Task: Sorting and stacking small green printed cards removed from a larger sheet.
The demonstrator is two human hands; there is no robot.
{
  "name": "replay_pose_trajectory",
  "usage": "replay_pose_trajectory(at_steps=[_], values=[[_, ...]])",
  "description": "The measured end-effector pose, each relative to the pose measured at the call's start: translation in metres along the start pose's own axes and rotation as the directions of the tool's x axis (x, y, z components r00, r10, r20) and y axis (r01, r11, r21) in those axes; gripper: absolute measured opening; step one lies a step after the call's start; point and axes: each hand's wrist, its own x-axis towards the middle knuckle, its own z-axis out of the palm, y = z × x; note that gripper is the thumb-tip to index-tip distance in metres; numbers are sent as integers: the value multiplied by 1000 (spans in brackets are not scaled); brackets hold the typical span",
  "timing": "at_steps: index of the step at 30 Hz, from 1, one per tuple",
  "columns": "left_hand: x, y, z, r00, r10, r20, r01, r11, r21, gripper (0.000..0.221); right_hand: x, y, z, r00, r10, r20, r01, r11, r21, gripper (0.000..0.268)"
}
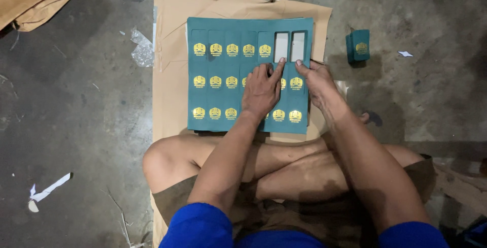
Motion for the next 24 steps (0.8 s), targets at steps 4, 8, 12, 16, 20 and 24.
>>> replay_pose_trajectory(at_steps=[4, 8, 12, 16, 20, 24], values=[[0, 0, -3, 1000, -14, 3, 15, 1000, -20, 56, 8, 7, -6, 999, -30, 15, 29, 998, 55, 29], [0, 1, -5, 1000, -13, 19, 14, 1000, -25, 55, 16, 10, -15, 996, -11, 85, 3, 995, 95, 28], [-1, 1, -4, 1000, -15, -6, 15, 999, -44, 54, 29, 15, -28, 984, 35, 177, -63, 986, 152, 26], [0, 2, -8, 999, -31, 29, 32, 999, -32, 52, 35, 15, -40, 961, 72, 268, -120, 978, 169, 24], [-1, 3, -10, 1000, -19, 11, 19, 999, -35, 53, 38, 17, -47, 923, 75, 379, -171, 959, 228, 25], [1, 3, -7, 1000, -11, 15, 11, 1000, -17, 54, 36, 11, -50, 880, 61, 470, -200, 947, 250, 27]])
